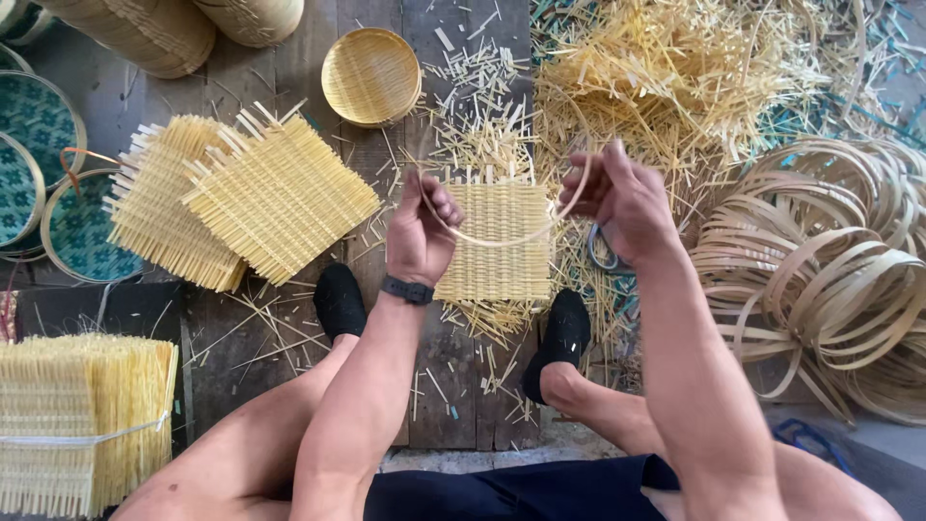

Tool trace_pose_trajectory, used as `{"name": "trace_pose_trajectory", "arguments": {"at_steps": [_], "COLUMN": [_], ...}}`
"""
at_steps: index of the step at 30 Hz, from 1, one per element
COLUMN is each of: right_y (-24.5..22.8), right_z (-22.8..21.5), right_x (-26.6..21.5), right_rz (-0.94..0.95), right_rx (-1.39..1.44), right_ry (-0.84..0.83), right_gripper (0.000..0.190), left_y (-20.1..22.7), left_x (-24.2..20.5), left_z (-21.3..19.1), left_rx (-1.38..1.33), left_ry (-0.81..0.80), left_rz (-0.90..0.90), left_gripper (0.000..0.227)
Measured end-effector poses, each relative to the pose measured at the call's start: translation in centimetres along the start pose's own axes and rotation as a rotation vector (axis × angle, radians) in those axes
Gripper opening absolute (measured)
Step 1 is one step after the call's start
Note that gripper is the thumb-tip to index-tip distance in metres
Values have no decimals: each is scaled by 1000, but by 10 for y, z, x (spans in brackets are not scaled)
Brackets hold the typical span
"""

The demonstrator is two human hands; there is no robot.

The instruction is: The person repeatedly places a circular bamboo frame onto a woven bamboo mat, trims the excess matting with shears, and stacks the finished round pieces. The process is repeated multiple times with new mats and frames.

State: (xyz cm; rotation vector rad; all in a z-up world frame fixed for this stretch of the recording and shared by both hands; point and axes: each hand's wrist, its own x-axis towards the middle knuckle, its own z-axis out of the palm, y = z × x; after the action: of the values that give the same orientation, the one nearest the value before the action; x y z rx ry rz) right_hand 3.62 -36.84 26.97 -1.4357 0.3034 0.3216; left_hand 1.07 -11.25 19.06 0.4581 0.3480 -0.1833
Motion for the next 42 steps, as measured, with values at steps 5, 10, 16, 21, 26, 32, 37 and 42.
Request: {"name": "trace_pose_trajectory", "arguments": {"at_steps": [5, 10, 16, 21, 26, 32, 37, 42], "right_y": [45, 56, 61, 69, 82, 100, 106, 115], "right_z": [-7, -3, -2, -7, -2, 8, 4, 2], "right_x": [2, 10, 10, 15, 16, 10, 15, 24], "right_rz": [61, 197, 288, 376, 439, 305, 291, 281], "right_rx": [692, 505, 339, 315, 196, 633, 573, 133], "right_ry": [-349, -83, -104, -213, -196, -71, -63, 35], "right_gripper": [43, 44, 49, 59, 60, 55, 53, 20], "left_y": [21, 43, 33, 17, 10, 10, 12, 1], "left_x": [3, 10, 5, 9, 17, 18, 19, 23], "left_z": [-10, 9, 11, -12, -31, -42, -54, -82], "left_rx": [140, 250, 509, 427, 328, 150, 103, 245], "left_ry": [-107, -100, -10, 47, 47, 65, 98, 278], "left_rz": [-75, -276, -388, -347, -289, -225, -256, -119], "left_gripper": [39, 40, 28, 35, 39, 38, 35, 21]}}
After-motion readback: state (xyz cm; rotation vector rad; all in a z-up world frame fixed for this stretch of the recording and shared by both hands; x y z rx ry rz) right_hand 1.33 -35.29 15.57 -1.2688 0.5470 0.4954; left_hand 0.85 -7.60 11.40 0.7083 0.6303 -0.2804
